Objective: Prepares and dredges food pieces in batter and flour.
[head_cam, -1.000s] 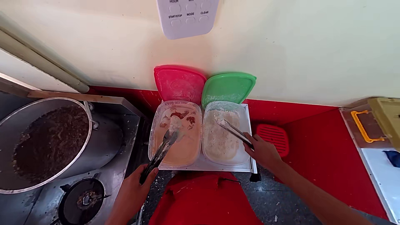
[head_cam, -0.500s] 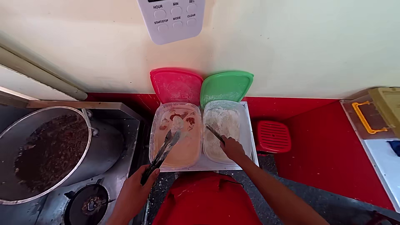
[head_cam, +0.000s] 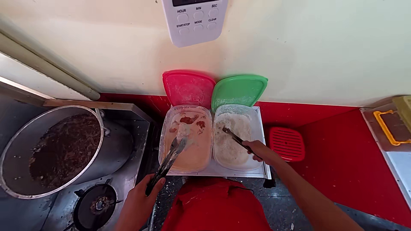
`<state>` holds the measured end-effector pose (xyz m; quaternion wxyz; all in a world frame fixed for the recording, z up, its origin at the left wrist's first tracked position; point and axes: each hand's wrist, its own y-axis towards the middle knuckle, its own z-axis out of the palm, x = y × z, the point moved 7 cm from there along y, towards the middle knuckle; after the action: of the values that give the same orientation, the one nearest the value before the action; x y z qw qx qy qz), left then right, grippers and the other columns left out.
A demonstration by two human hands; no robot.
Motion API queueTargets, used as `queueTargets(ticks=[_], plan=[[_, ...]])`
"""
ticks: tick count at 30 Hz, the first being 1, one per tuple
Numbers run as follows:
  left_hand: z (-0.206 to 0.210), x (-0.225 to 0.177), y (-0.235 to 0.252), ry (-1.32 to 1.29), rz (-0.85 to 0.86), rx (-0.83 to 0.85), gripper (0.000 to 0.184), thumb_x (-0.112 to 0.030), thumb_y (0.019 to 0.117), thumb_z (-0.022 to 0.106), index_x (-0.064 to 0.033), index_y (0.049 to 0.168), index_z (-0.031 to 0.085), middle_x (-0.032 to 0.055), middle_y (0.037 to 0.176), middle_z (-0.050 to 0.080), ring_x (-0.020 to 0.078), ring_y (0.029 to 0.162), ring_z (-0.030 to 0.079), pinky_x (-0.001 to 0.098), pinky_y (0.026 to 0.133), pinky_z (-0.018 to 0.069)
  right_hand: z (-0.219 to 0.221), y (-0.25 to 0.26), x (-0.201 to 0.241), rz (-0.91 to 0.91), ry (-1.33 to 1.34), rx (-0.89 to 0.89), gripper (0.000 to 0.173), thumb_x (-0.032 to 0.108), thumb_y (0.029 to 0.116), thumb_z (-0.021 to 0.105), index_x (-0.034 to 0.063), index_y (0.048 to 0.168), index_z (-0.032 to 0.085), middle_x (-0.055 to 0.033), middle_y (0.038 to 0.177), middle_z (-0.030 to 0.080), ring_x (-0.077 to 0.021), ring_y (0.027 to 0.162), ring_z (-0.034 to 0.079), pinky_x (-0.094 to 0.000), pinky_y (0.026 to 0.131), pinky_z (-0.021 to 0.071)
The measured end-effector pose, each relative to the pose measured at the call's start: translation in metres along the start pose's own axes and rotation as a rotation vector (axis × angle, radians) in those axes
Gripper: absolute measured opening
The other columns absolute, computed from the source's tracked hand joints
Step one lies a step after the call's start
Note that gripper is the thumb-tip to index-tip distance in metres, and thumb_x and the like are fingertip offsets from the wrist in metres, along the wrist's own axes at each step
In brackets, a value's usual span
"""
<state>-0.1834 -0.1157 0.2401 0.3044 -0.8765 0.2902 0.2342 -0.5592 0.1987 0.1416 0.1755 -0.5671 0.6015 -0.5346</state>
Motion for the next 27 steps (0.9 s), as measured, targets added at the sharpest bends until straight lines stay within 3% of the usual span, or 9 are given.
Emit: queueTargets(ticks=[3, 6, 9, 11, 13, 16, 20, 25, 27], plan=[[0.004, 0.007, -0.007, -0.017, -0.04, -0.01, 0.056, -0.064, 0.095, 0.055, -0.0143, 0.118, 0.069, 0.0016, 0.086, 0.069, 0.0147, 0.074, 0.065, 0.0427, 0.068, 0.055, -0.034, -0.004, 0.003, -0.052, -0.264, -0.179, 0.065, 0.061, 0.1038, 0.046, 0.0001, 0.107, 0.067, -0.0198, 0.093, 0.065, -0.0306, 0.077, 0.062, -0.0516, 0.071, 0.0516], [0.011, 0.013, -0.008, -0.013, -0.059, -0.014, 0.059, -0.067, 0.0938, 0.053, -0.0153, 0.117, 0.07, 0.0009, 0.086, 0.069, 0.0143, 0.075, 0.066, 0.0431, 0.069, 0.0553, -0.031, 0.046, 0.03, -0.103, -0.335, -0.216, 0.065, 0.056, 0.1051, 0.047, -0.0052, 0.104, 0.069, -0.0264, 0.092, 0.066, -0.0394, 0.083, 0.066, -0.0607, 0.078, 0.0527], [0.015, 0.014, -0.009, -0.011, -0.062, -0.002, 0.06, -0.07, 0.0928, 0.052, -0.0173, 0.116, 0.07, -0.001, 0.086, 0.068, 0.0127, 0.076, 0.065, 0.0415, 0.07, 0.0555, -0.01, 0.073, 0.079, -0.297, -0.598, -0.098, 0.051, 0.044, 0.1084, 0.045, -0.0005, 0.098, 0.069, -0.0224, 0.091, 0.066, -0.0379, 0.085, 0.066, -0.06, 0.075, 0.0519], [0.014, 0.012, -0.011, -0.008, -0.056, -0.004, 0.061, -0.071, 0.0925, 0.051, -0.018, 0.116, 0.07, -0.002, 0.086, 0.069, 0.0116, 0.076, 0.066, 0.0397, 0.069, 0.0559, -0.006, 0.047, 0.106, -0.331, -0.877, -0.115, 0.043, 0.043, 0.1047, 0.051, 0.0049, 0.101, 0.07, -0.0203, 0.099, 0.07, -0.0388, 0.097, 0.069, -0.0629, 0.079, 0.0538], [0.015, 0.01, -0.013, -0.02, -0.061, -0.01, 0.061, -0.071, 0.0928, 0.052, -0.0173, 0.117, 0.07, -0.0016, 0.085, 0.069, 0.0119, 0.074, 0.065, 0.0392, 0.068, 0.0559, -0.01, -0.006, 0.124, -0.384, -1.105, -0.211, 0.04, 0.043, 0.0983, 0.061, 0.0085, 0.115, 0.069, -0.02, 0.108, 0.071, -0.041, 0.098, 0.07, -0.0636, 0.078, 0.0552], [0.02, 0.011, -0.017, -0.044, -0.064, -0.034, 0.06, -0.07, 0.0933, 0.052, -0.0166, 0.116, 0.07, -0.0015, 0.082, 0.067, 0.0116, 0.071, 0.064, 0.038, 0.065, 0.055, 0.011, -0.052, 0.12, -0.524, -1.307, -0.234, 0.051, 0.028, 0.0897, 0.071, 0.01, 0.137, 0.062, -0.0225, 0.12, 0.065, -0.0419, 0.088, 0.069, -0.0603, 0.072, 0.0558], [0.022, 0.008, -0.016, -0.047, -0.045, -0.045, 0.059, -0.069, 0.0934, 0.052, -0.0172, 0.115, 0.07, -0.0025, 0.082, 0.067, 0.0112, 0.071, 0.064, 0.0377, 0.066, 0.0546, 0.046, -0.029, 0.099, -0.607, -1.49, -0.128, 0.03, 0.005, 0.0989, 0.056, 0.0053, 0.128, 0.064, -0.021, 0.115, 0.066, -0.0389, 0.087, 0.069, -0.0535, 0.073, 0.0567], [0.019, 0.006, -0.011, -0.04, -0.041, -0.024, 0.059, -0.07, 0.0928, 0.052, -0.0184, 0.115, 0.07, -0.0033, 0.08, 0.066, 0.0107, 0.069, 0.063, 0.0366, 0.064, 0.0544, -0.006, -0.027, 0.105, -0.578, -1.368, -0.25, 0.037, 0.028, 0.103, 0.051, 0.0185, 0.137, 0.063, -0.017, 0.105, 0.071, -0.0368, 0.085, 0.071, -0.0544, 0.07, 0.0564], [0.02, 0.002, -0.006, -0.037, -0.041, -0.014, 0.059, -0.07, 0.0929, 0.052, -0.018, 0.115, 0.07, -0.0026, 0.081, 0.066, 0.0119, 0.07, 0.063, 0.0387, 0.064, 0.0536, -0.021, -0.034, 0.101, -0.577, -1.101, -0.373, 0.032, 0.035, 0.1, 0.057, 0.0231, 0.128, 0.069, -0.0125, 0.092, 0.072, -0.0345, 0.08, 0.071, -0.0558, 0.063, 0.0547]])
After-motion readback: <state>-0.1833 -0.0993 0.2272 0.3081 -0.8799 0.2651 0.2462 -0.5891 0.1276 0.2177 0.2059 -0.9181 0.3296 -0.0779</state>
